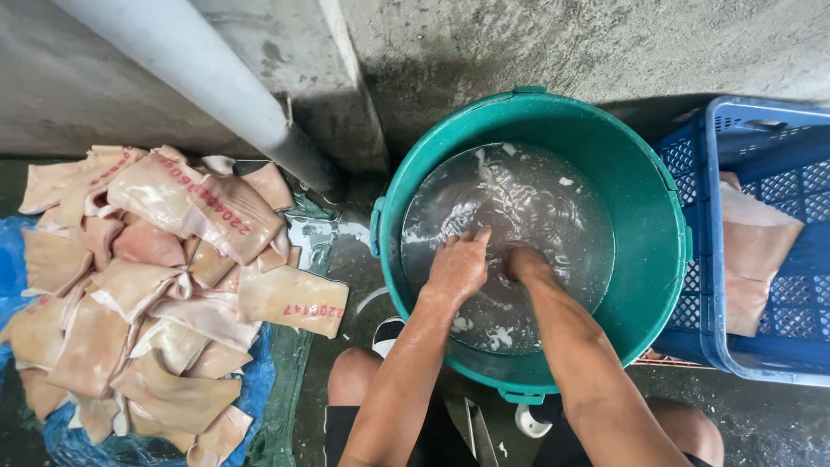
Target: The person repeatedly washes large flat pieces of raw meat in a green bucket of water, then places them into a blue basket. The person handles the meat by hand, submerging and rubbing each piece before transferring it.
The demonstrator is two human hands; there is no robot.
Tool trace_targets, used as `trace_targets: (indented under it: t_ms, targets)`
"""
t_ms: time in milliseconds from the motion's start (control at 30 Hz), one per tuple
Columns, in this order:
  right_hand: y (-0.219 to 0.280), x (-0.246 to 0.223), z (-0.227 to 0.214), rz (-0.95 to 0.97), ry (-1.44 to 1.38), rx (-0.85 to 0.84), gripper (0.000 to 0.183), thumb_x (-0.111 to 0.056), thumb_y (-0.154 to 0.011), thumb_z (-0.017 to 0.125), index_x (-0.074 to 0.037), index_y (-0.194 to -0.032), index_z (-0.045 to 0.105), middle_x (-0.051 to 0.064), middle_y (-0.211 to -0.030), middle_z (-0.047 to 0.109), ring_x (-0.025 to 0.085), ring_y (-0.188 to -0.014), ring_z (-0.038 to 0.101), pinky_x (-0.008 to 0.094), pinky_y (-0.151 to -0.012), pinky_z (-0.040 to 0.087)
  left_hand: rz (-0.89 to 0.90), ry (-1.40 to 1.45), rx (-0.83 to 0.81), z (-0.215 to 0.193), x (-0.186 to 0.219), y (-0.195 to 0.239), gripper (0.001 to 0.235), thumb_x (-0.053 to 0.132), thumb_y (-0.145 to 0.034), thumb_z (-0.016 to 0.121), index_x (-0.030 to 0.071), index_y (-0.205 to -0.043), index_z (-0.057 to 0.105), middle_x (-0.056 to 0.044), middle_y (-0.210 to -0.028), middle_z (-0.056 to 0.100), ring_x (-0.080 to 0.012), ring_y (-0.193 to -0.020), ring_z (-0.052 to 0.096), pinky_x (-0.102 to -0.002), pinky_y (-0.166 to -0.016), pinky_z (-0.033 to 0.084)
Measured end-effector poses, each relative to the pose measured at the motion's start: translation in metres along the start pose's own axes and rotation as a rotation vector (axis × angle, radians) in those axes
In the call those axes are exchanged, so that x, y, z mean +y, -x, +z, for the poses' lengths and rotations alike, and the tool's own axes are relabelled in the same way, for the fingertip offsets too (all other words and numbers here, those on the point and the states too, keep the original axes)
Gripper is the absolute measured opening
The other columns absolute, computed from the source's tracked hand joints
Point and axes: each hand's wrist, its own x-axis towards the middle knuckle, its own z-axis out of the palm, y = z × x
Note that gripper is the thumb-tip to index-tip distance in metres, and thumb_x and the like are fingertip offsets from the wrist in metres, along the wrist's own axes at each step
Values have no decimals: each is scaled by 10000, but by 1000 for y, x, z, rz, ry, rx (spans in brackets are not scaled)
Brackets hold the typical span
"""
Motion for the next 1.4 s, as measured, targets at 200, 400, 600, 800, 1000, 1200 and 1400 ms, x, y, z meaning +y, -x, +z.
trace_targets:
  t_ms: [200, 400, 600, 800, 1000, 1200, 1400]
  targets:
    - [20, -3, -56, 79, -78, 132, 454, -133, -872, 577, -144, -1320, 649, 200, -1348, 615, 391, -1260, 584, 480, -1069, 465, 80, 109, 36, -9, 5, 12, 652, 119, -888, 641, 45, -1497, 420, -248, -1306, 606, -444, -1200, 599, -540, -1067, 467]
    - [132, -10, -161, -315, 3, 402, 430, -63, -797, 590, -211, -1184, 707, 146, -1098, 736, 343, -1085, 660, 492, -971, 496, 68, 80, 19, -44, 12, -17, 1171, 241, -702, 900, 107, -1583, 141, -231, -1639, 161, -449, -1506, 189, -598, -1191, 192]
    - [163, 20, -167, -841, -264, 780, 428, 101, -628, 549, -96, -967, 720, 86, -934, 750, 265, -948, 695, 461, -999, 453, -40, 137, 64, -48, 11, -26, 1409, 422, -532, 984, 172, -1588, 86, -217, -1657, 20, -451, -1534, 56, -604, -1202, 110]
    - [164, 21, -170, -740, -972, 421, 403, 151, -702, 579, -44, -1026, 718, 121, -1017, 719, 233, -974, 707, 402, -914, 518, -486, 1377, -206, -13, 19, -46, 1113, 652, -819, 762, 36, -1499, 133, -308, -1503, 261, -462, -1381, 340, -507, -1115, 369]
    - [226, -51, -128, -589, -66, 239, 369, -117, -812, 674, -195, -1165, 748, 64, -1039, 740, 271, -1039, 675, 497, -867, 452, -439, 1622, -304, 45, -25, -71, 831, 515, -839, 739, 31, -1387, 345, -278, -1414, 416, -418, -1297, 459, -484, -1064, 429]
    - [195, -54, -78, -537, 138, -251, 451, -333, -863, 654, -65, -1225, 680, 175, -1203, 695, 332, -1133, 660, 439, -1000, 508, -653, 1012, -346, 115, -88, -94, 567, 377, -858, 717, 27, -1275, 557, -249, -1325, 572, -374, -1214, 577, -461, -1014, 488]
    - [57, 53, -70, -61, 36, -229, 447, -446, -1010, 426, -285, -1323, 701, 75, -1356, 705, 268, -1193, 680, 446, -1042, 501, -566, 365, -80, 128, -68, -98, 389, 273, -884, 683, 78, -1221, 693, -212, -1294, 641, -371, -1190, 614, -453, -994, 499]
